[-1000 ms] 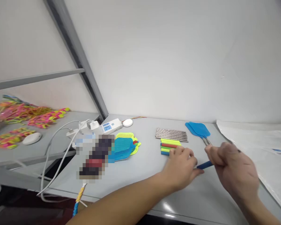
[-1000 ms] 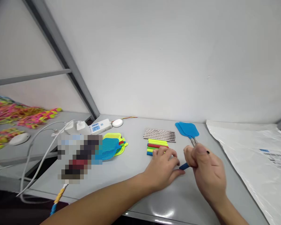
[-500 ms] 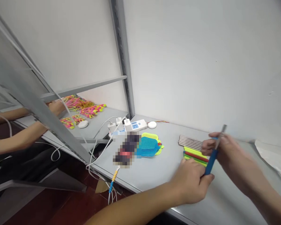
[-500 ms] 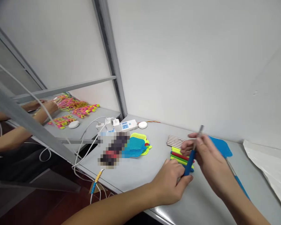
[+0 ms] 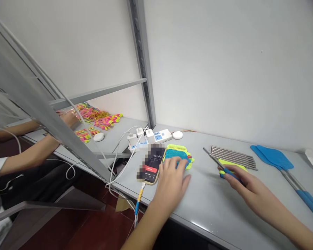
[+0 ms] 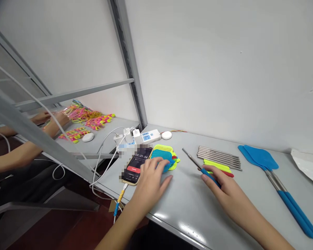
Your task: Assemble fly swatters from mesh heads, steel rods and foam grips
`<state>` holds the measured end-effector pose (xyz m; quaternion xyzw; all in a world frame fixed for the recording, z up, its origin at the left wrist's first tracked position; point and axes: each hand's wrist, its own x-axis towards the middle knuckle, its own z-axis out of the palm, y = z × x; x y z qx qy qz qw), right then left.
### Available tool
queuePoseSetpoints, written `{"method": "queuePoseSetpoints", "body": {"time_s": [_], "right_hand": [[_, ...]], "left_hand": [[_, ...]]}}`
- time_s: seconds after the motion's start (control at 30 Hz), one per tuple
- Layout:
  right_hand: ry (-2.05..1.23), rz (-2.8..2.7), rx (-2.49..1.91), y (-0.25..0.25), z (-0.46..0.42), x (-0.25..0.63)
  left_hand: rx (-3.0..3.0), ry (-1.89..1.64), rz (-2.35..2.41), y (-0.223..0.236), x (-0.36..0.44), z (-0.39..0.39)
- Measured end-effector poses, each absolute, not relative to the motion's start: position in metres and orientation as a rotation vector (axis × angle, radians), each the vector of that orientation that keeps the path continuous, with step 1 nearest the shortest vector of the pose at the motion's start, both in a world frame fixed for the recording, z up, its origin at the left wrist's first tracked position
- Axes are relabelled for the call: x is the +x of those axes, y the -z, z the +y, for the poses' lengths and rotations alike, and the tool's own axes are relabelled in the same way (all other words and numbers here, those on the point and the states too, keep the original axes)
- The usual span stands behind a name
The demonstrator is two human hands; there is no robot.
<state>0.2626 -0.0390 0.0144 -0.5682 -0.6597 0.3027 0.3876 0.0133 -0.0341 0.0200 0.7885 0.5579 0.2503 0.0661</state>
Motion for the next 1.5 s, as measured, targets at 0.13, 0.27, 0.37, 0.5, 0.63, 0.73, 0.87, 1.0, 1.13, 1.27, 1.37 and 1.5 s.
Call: {"method": "queuePoseSetpoints", "body": {"time_s": [0.13,0.27,0.37,0.5,0.63,0.73,0.87,1.0,1.13,1.27,1.37,1.5], "right_hand": [[-0.691,-1.939,-1.708,0.005,-0.053,0.280],[-0.697,-1.990,-1.797,0.018,-0.068,0.293],[-0.649,-1.970,-1.809,0.024,-0.078,0.302],[-0.597,-1.903,-1.796,0.027,-0.089,0.311],[-0.453,-1.812,-1.717,0.022,-0.096,0.320],[-0.313,-1.797,-1.620,0.017,-0.102,0.326],[-0.225,-1.764,-1.552,0.019,-0.110,0.334],[-0.209,-1.716,-1.546,0.025,-0.115,0.338],[-0.223,-1.713,-1.549,0.023,-0.116,0.335],[-0.244,-1.764,-1.521,0.021,-0.116,0.332],[-0.242,-1.758,-1.518,0.022,-0.116,0.332],[-0.192,-1.759,-1.511,0.024,-0.117,0.332]], "left_hand": [[2.490,-0.561,1.851,-0.009,0.004,-0.022],[2.595,-0.463,1.838,0.004,0.005,-0.010],[2.651,-0.443,1.812,0.009,0.001,-0.004],[2.796,-0.615,1.724,-0.006,-0.001,-0.008],[2.934,-1.143,1.484,-0.034,0.024,-0.019],[2.901,-1.361,1.251,-0.038,0.057,-0.018],[2.816,-1.494,1.008,-0.025,0.091,-0.008],[2.788,-1.484,0.995,-0.015,0.096,0.001],[2.781,-1.461,1.039,-0.012,0.090,0.002],[2.777,-1.502,1.048,-0.011,0.094,-0.003],[2.779,-1.555,1.017,-0.011,0.098,-0.007],[2.770,-1.625,1.017,-0.013,0.098,-0.007]]}}
